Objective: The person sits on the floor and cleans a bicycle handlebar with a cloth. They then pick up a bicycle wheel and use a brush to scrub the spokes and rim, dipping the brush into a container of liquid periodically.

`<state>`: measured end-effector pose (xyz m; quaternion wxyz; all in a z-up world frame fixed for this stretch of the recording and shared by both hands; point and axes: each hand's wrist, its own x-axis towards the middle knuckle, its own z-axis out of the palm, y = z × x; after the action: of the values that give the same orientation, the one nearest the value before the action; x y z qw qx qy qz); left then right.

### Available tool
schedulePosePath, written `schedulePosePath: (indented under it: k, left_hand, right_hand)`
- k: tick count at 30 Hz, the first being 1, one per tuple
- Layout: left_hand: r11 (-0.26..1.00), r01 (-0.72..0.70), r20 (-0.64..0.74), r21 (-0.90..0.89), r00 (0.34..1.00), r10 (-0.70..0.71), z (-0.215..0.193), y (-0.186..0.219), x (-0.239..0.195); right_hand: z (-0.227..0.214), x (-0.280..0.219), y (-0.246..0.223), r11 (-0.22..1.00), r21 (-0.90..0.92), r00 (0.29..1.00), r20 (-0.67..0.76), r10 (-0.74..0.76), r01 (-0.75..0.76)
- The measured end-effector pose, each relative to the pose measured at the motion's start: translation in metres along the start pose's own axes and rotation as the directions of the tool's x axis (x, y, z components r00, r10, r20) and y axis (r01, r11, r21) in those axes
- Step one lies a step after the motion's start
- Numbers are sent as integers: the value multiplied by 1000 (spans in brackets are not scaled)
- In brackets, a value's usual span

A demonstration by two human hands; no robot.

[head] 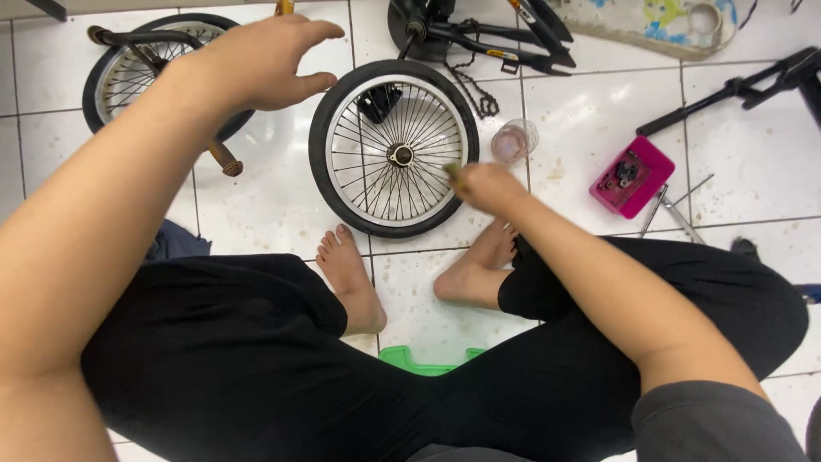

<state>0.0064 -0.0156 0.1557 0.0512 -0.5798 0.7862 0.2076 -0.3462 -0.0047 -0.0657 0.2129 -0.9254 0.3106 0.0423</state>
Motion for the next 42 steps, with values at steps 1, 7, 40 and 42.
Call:
schedulePosePath:
  k: [1, 7, 40, 42]
  left_hand:
    - [1000, 5, -9, 0, 1000, -5, -9, 7, -9]
    - [998, -57, -170, 15, 984, 59, -49, 46, -71]
    - [851, 208, -128, -481, 944, -304, -29, 5, -94]
    - [892, 15, -433, -453, 870, -234, -40, 14, -97]
  right_hand:
    - [3, 4, -1, 1000, -7, 1000, -2, -6, 6]
    - [-7, 22, -35, 981, 192, 999, 43, -16, 8]
    - [35, 1, -72, 522, 732, 855, 160, 493, -438]
    - [33, 5, -53, 633, 636, 844, 54, 534, -441]
